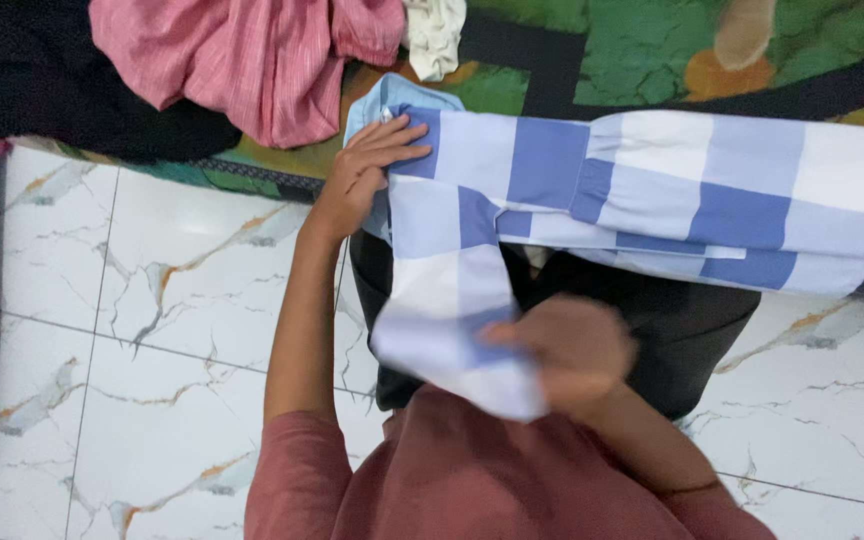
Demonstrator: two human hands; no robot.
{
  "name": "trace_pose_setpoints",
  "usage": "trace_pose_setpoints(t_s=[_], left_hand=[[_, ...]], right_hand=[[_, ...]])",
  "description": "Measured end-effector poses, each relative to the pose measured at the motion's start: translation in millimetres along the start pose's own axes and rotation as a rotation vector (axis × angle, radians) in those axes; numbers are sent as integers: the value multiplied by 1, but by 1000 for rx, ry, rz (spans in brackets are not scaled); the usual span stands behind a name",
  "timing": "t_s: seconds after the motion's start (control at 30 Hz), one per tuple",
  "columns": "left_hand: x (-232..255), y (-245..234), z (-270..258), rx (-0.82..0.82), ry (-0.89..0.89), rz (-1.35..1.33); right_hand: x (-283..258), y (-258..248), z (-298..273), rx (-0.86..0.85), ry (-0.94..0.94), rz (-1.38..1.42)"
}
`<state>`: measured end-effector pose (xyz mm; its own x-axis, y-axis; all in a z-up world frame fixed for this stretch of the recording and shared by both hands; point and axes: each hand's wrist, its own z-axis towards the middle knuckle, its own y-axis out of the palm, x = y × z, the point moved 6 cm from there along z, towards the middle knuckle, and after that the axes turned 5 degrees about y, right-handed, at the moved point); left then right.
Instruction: The person buttons a checkered blue and white shirt, straightens the fabric, and folds the sleeves and body into a compact square.
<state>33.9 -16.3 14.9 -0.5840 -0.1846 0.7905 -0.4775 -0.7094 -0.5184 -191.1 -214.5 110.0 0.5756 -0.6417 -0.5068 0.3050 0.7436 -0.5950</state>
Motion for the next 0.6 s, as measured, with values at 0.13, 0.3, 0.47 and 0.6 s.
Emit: trace_pose_setpoints(t_s=[0.13, 0.3, 0.47, 0.6], left_hand=[[-1, -8, 6, 53, -18, -24], [10, 1, 20, 186, 35, 281], [11, 11, 30, 156, 2, 370], [11, 11, 36, 207, 14, 394]], right_hand=[[92, -54, -37, 603, 554, 37], [173, -53, -75, 747, 1082, 454], [183, -59, -83, 729, 1226, 430], [175, -73, -80, 742, 1162, 303]])
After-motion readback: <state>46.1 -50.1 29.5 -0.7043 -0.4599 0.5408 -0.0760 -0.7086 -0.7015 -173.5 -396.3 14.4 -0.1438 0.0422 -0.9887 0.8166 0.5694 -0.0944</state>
